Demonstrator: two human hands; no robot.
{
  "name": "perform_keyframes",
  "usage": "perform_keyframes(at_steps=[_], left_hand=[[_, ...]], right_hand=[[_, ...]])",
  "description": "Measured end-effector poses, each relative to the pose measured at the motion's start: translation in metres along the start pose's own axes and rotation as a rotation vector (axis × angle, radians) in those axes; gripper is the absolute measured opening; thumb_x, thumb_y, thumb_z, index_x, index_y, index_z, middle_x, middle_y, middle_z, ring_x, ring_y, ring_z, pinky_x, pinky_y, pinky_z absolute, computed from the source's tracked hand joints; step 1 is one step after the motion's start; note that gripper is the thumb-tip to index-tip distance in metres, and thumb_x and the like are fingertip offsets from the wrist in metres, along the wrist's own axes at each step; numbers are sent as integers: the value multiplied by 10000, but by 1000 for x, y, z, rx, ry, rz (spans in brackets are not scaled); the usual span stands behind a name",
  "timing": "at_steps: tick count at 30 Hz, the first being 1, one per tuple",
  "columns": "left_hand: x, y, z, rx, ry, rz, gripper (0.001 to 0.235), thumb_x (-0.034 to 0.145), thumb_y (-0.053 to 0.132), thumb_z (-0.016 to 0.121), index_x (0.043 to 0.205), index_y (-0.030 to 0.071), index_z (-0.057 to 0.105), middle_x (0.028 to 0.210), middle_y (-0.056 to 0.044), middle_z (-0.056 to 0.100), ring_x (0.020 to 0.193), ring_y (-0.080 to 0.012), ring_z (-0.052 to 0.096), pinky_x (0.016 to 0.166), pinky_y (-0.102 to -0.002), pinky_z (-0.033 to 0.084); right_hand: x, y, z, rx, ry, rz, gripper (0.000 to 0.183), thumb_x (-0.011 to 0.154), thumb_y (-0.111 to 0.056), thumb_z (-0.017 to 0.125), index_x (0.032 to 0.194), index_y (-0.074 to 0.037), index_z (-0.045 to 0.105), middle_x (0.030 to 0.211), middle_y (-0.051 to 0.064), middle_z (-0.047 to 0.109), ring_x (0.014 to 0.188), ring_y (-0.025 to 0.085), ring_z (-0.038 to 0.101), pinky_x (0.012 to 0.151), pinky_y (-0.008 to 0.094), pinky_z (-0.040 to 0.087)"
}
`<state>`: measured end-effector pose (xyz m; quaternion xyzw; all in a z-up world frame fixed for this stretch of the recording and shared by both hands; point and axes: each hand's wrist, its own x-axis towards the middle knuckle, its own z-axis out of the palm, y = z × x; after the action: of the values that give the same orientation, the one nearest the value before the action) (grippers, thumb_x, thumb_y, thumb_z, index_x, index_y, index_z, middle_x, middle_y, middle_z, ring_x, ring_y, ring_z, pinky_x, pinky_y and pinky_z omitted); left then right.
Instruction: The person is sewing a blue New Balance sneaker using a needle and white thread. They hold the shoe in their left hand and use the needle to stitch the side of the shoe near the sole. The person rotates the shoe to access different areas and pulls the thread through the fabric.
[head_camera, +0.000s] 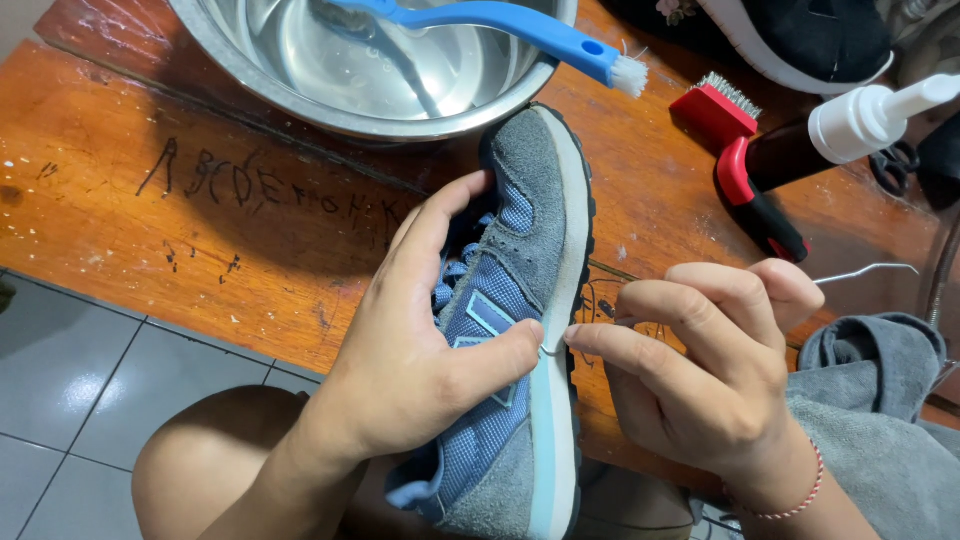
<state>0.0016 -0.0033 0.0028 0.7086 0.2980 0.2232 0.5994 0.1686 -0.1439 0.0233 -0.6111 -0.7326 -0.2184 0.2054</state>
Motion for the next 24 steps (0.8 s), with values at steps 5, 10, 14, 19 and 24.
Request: perform_keyframes(at_steps=[5,10,14,19,24], left_hand=[[0,-1,0,1,4,13,903,692,335,733,1506,115,411,1532,-100,504,1396,-228,501,1118,-383,380],[0,0,1,-1,7,3,899,689,333,732,1504,125,417,1534,-93,506,1395,-221,504,1117,-377,379],[0,-1,1,-3,6,10,900,693,335,734,1505,118,413,1535,-95,507,1394,-223,506,1117,-377,382],[1,-2,0,-8,3,17,902,687,335,741,1502,116,422,1534,-91,506,1396,-215,500,1120,-369,371],[1,-4,-1,-7,-13,22,920,692,334,746,1513,103,402,1555,-98,482,1414,-226,477,1132,-379,356]], right_hand=[[-1,0,0,4,7,-6,284,985,-89,582,895,-288,764,911,5,667,834,267,572,938,474,252],[-4,-1,-1,-5,28,-26,284,984,-95,583,901,-288,774,915,7,671,823,257,568,963,470,252],[-5,-1,-1,-12,20,-22,272,988,-101,592,917,-287,779,923,3,669,823,251,573,942,460,257],[2,2,-1,22,36,-28,306,981,-80,558,869,-275,766,851,17,655,770,243,572,896,435,255],[2,2,-2,12,42,-21,305,970,-65,560,853,-258,765,841,12,644,786,261,540,947,445,212]])
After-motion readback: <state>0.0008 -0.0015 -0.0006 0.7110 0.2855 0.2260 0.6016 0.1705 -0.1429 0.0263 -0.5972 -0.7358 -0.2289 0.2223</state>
